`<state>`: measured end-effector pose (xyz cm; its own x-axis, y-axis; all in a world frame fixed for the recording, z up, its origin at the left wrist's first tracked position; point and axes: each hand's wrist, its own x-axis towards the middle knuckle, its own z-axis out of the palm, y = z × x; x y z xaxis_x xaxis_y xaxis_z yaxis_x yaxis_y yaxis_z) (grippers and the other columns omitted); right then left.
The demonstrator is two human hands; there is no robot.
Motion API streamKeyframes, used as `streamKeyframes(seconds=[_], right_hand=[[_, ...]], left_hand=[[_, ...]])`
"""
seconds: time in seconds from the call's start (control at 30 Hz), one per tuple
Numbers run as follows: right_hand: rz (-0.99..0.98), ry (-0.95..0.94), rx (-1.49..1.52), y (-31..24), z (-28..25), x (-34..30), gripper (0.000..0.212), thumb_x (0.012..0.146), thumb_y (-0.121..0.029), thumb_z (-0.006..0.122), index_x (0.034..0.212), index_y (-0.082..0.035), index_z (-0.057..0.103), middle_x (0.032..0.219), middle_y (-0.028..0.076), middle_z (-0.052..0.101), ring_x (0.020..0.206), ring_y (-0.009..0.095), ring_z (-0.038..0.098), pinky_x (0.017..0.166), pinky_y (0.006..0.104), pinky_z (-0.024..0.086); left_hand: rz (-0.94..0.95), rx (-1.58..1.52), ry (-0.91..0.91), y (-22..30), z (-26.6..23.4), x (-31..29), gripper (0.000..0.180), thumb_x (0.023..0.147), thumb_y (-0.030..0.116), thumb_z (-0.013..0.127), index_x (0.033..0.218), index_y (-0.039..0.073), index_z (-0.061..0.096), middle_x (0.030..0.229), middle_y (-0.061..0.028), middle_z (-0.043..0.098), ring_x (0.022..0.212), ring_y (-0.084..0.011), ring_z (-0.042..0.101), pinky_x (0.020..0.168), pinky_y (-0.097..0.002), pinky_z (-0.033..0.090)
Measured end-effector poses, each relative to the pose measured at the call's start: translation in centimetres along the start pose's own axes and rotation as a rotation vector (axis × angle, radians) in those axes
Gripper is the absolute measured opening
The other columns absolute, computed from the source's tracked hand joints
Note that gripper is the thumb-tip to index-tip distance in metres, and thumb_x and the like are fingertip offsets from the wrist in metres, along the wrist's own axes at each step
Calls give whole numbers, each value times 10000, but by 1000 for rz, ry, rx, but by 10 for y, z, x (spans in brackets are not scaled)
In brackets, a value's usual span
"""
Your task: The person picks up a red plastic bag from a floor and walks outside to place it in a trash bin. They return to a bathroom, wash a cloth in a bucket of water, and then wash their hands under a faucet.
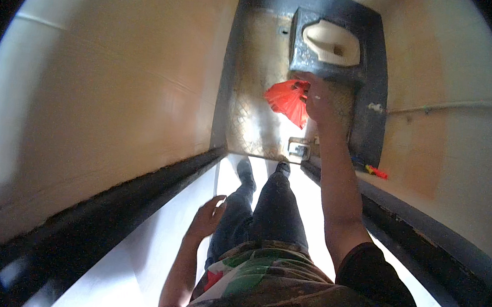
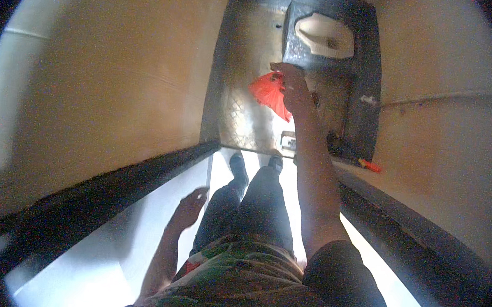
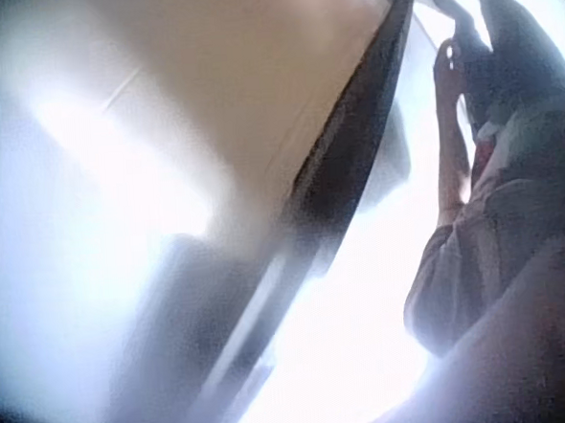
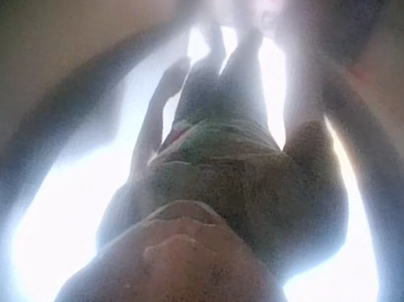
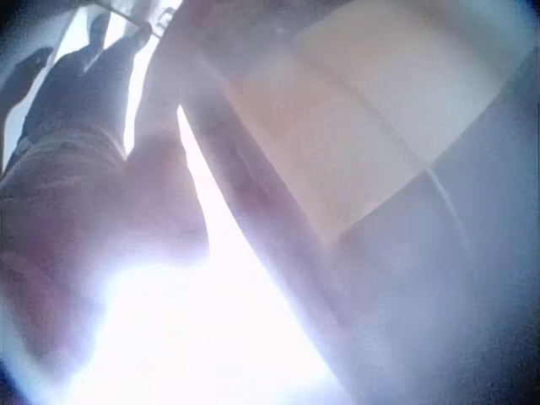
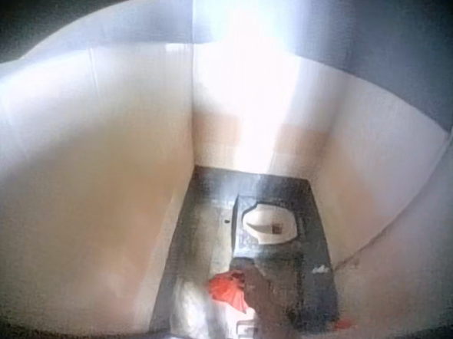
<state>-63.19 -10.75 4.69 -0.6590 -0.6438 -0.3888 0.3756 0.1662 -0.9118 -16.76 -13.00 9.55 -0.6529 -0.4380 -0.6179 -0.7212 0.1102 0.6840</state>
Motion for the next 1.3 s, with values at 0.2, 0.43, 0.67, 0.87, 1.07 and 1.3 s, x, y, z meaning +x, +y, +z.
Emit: streamKeyframes(seconds=[0.2,0.43,0.67,0.87,1.07,1.3], right_hand=[[73,-19,99,-57,-12,27,236,908,-350,616,1066,-196,699,1020,-11,621,837,121,579,689,303,443],[136,142,273,-112,-20,11,325,792,-393,745,866,-130,569,836,31,523,744,200,551,704,390,436],[14,72,143,-59,-18,30,333,769,-358,748,914,-136,546,913,47,466,788,202,482,737,439,425],[249,237,221,-31,-15,41,296,757,-297,758,858,-168,510,872,14,419,825,189,436,761,434,412],[256,86,168,-10,3,44,267,784,-312,741,856,-174,524,808,2,455,712,178,480,579,350,428],[283,-27,-270,52,37,23,304,824,-370,689,1024,-150,623,850,14,533,722,172,523,589,333,440]], left_hand=[[-296,-88,255,-113,54,-122,495,1037,470,471,1378,117,541,1214,-207,680,1058,-292,701,902,-412,535],[-636,-742,605,-187,223,-257,442,1044,354,510,1298,-1,573,1154,-182,662,858,-270,718,755,-367,585],[-793,-794,1007,-144,312,-336,361,1007,168,574,1298,-44,551,1175,-137,646,1040,-253,661,838,-352,566],[-715,241,1732,22,112,-330,563,943,224,686,1409,-7,471,1417,-220,511,1304,-340,515,1065,-455,456],[-851,896,1737,29,4,-330,1062,797,598,744,1589,120,223,1624,-279,118,1506,-452,137,1154,-659,245],[-848,717,1728,25,7,-335,1217,719,516,828,1603,66,123,1604,-365,9,1507,-503,11,1185,-622,176]])
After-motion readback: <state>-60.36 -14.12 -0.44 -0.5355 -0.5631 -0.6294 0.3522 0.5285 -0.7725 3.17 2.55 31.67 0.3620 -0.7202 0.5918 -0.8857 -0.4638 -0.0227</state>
